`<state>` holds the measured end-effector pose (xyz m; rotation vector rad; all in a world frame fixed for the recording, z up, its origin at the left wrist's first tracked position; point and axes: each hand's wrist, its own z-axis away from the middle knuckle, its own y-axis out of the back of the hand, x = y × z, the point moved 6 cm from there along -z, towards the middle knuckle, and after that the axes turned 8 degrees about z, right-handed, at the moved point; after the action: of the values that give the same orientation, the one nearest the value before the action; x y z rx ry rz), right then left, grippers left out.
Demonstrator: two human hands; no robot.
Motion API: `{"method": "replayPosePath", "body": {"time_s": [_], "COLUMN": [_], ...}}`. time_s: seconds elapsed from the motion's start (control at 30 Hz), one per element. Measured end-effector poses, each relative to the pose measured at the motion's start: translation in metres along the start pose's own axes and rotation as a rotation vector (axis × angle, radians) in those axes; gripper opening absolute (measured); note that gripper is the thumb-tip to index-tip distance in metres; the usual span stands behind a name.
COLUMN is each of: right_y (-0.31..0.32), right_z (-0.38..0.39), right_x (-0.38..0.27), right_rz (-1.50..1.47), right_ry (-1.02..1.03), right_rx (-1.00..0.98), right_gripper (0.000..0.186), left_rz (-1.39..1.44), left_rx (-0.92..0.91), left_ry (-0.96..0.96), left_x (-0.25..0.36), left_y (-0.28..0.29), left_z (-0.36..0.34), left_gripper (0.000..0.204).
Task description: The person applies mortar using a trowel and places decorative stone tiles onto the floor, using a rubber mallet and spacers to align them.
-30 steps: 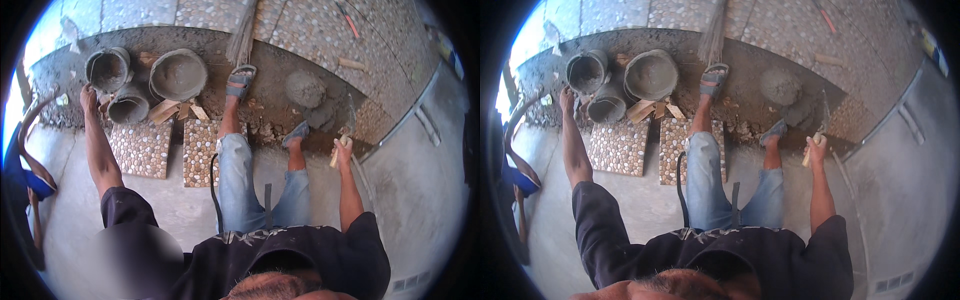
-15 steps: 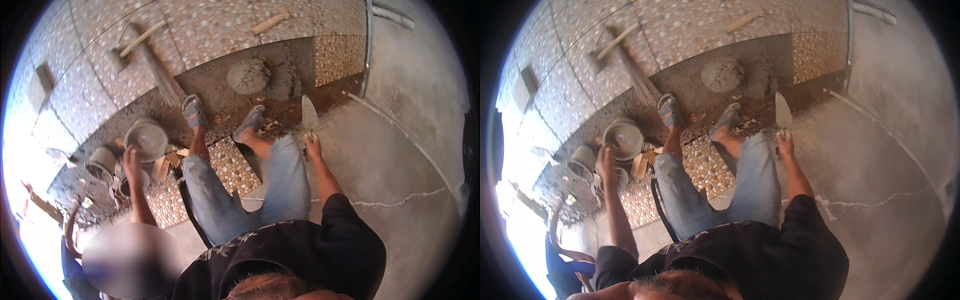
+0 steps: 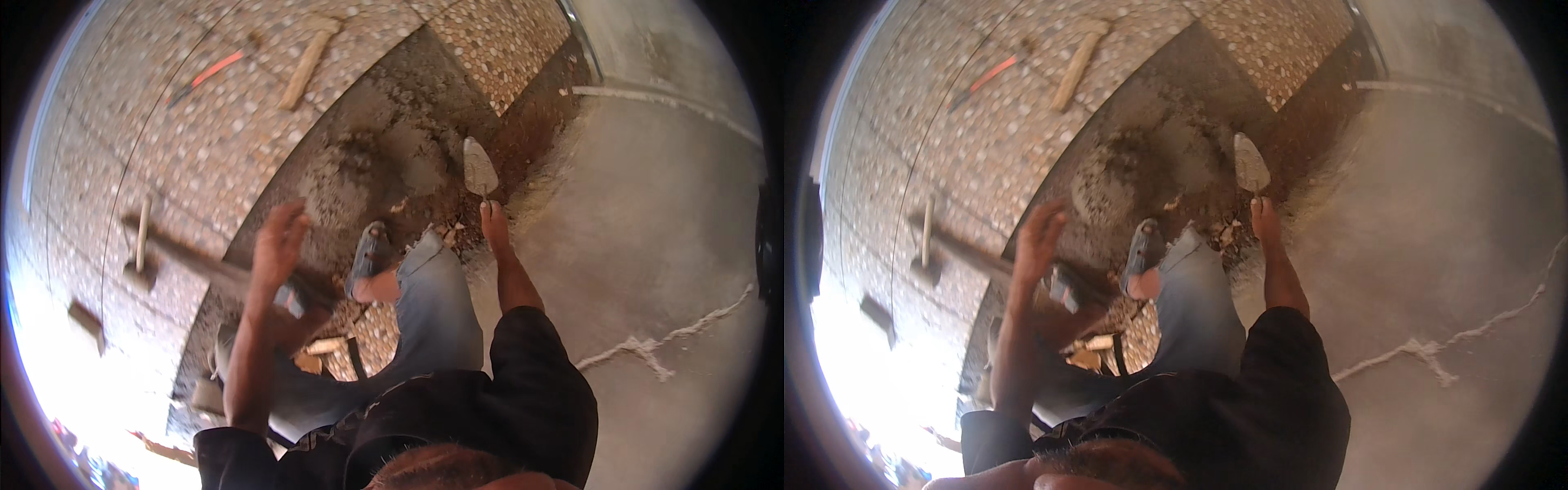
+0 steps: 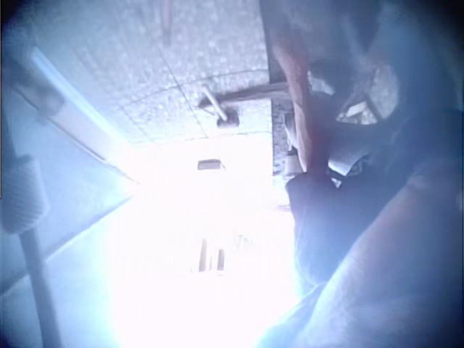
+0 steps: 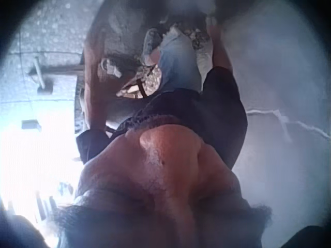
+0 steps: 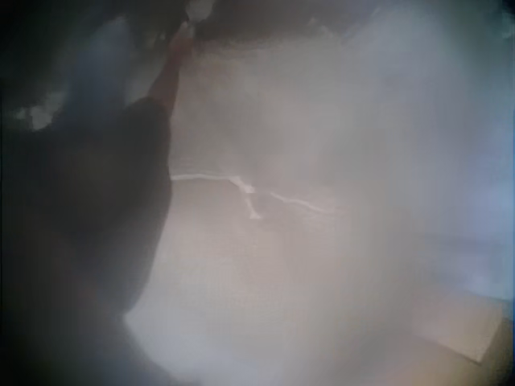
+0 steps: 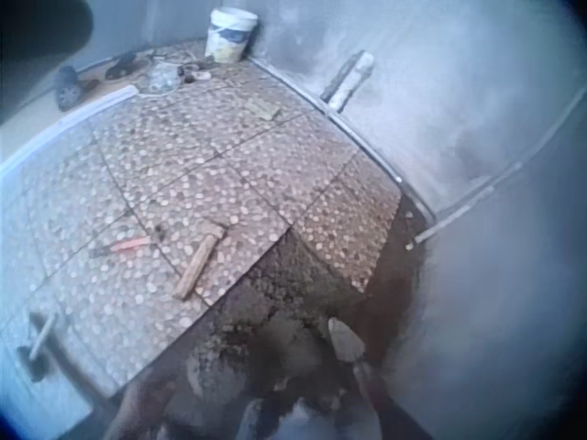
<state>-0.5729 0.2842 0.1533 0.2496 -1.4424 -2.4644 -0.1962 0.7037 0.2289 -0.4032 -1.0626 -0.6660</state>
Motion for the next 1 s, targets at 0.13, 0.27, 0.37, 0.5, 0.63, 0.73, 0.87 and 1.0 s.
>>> {"method": "replayPosePath", "body": {"time_s": [0.13,0.27,0.37,0.5,0.63,0.73,0.87,1.0], "right_y": [-0.037,-0.042,-0.032,-0.018,-0.001,-0.004,-0.019,-0.019], "right_z": [-0.09,-0.165,-0.177,-0.145,-0.084,-0.041,-0.063,-0.139], "right_x": [0.003,0.003,0.015,0.02,0.012,-0.01,-0.048,-0.104], "right_rz": [0.077,0.097,-0.219,-0.278,-0.112,0.174,0.361,0.475], "right_ry": [0.102,0.173,-0.034,-0.155,0.187,0.53,0.506,0.439], "right_rx": [-0.064,-0.071,-0.175,-0.294,0.077,0.252,0.081,-0.003], "right_gripper": [0.067,0.066,0.065,0.062,0.047,0.043,0.041,0.041], "left_rz": [-0.049,0.018,0.016,-0.207,-0.471,-0.552,-0.452,-0.5], "left_rx": [0.052,0.038,0.01,-0.257,-0.334,-0.385,-0.355,-0.309], "left_ry": [-0.05,-0.163,-0.221,-0.326,-0.437,-0.338,-0.337,-0.299], "left_x": [0.016,0.054,0.075,0.085,0.072,0.046,0.036,0.036], "left_y": [0.017,0.01,-0.006,-0.031,-0.027,-0.017,0.001,0.01], "left_z": [-0.05,-0.067,-0.071,-0.076,-0.068,-0.064,-0.054,-0.045], "left_gripper": [0.031,0.034,0.032,0.029,0.03,0.031,0.032,0.035]}}
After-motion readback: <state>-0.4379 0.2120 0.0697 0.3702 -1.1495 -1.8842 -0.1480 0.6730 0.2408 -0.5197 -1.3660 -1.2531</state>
